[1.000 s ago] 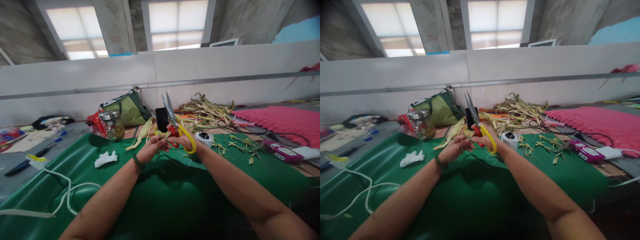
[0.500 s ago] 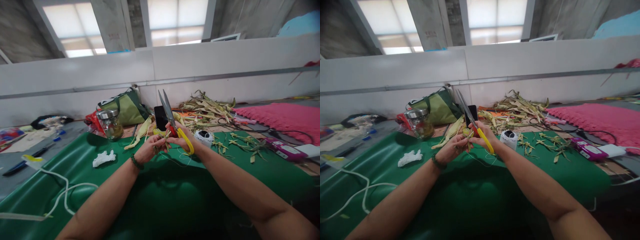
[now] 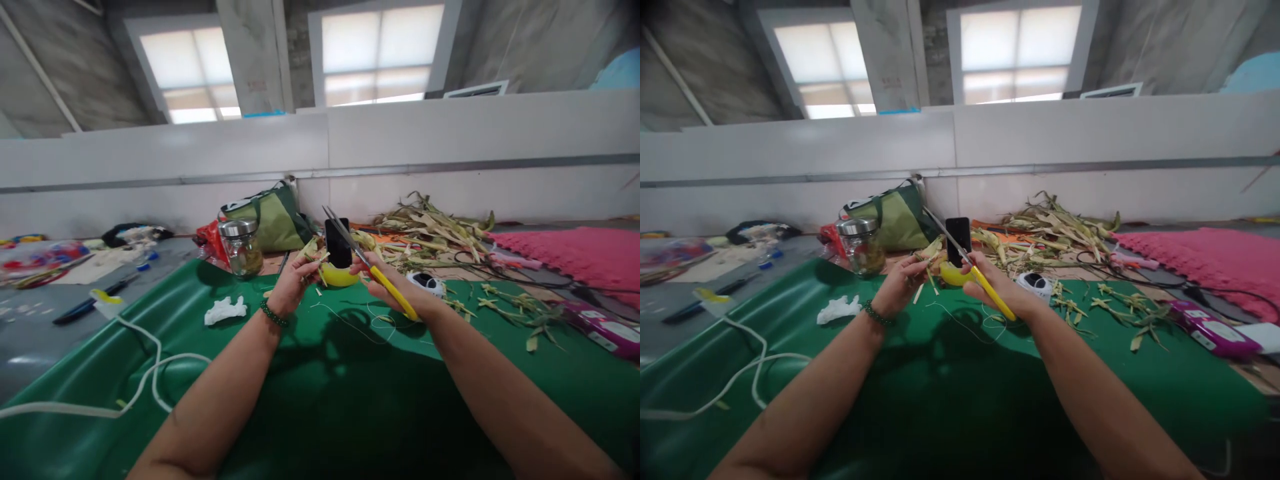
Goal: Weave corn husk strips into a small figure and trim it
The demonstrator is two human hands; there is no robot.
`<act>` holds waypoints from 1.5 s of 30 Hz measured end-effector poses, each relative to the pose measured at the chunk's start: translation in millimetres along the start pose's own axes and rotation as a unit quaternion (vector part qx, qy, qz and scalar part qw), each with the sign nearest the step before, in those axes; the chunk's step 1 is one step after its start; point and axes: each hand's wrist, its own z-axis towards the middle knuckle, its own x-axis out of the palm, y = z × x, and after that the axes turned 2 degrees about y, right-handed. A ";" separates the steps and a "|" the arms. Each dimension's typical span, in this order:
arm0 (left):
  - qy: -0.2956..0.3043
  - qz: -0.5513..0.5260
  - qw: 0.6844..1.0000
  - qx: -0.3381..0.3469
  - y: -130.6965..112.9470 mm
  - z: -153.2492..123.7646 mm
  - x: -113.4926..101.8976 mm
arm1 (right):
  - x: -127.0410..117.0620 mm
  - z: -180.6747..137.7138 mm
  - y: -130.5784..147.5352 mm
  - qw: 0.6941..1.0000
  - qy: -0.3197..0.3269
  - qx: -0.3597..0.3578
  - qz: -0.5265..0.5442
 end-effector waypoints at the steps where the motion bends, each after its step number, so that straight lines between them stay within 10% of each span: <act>1: -0.015 -0.008 1.000 0.010 -3.9 0.6 -2.4 | -2.2 -0.8 2.8 0.999 0.013 0.015 -0.026; 7: -0.080 -0.028 0.995 0.052 -19.4 0.5 -11.0 | -3.9 3.0 14.8 0.972 0.066 0.142 -0.174; 17: 0.011 0.050 0.999 -0.008 -19.7 -1.3 -11.8 | 1.9 5.3 15.2 0.970 0.128 0.121 -0.166; 45: 0.000 0.118 0.993 -0.026 -20.3 -0.5 -15.2 | 11.4 0.6 18.7 0.977 0.116 0.138 -0.112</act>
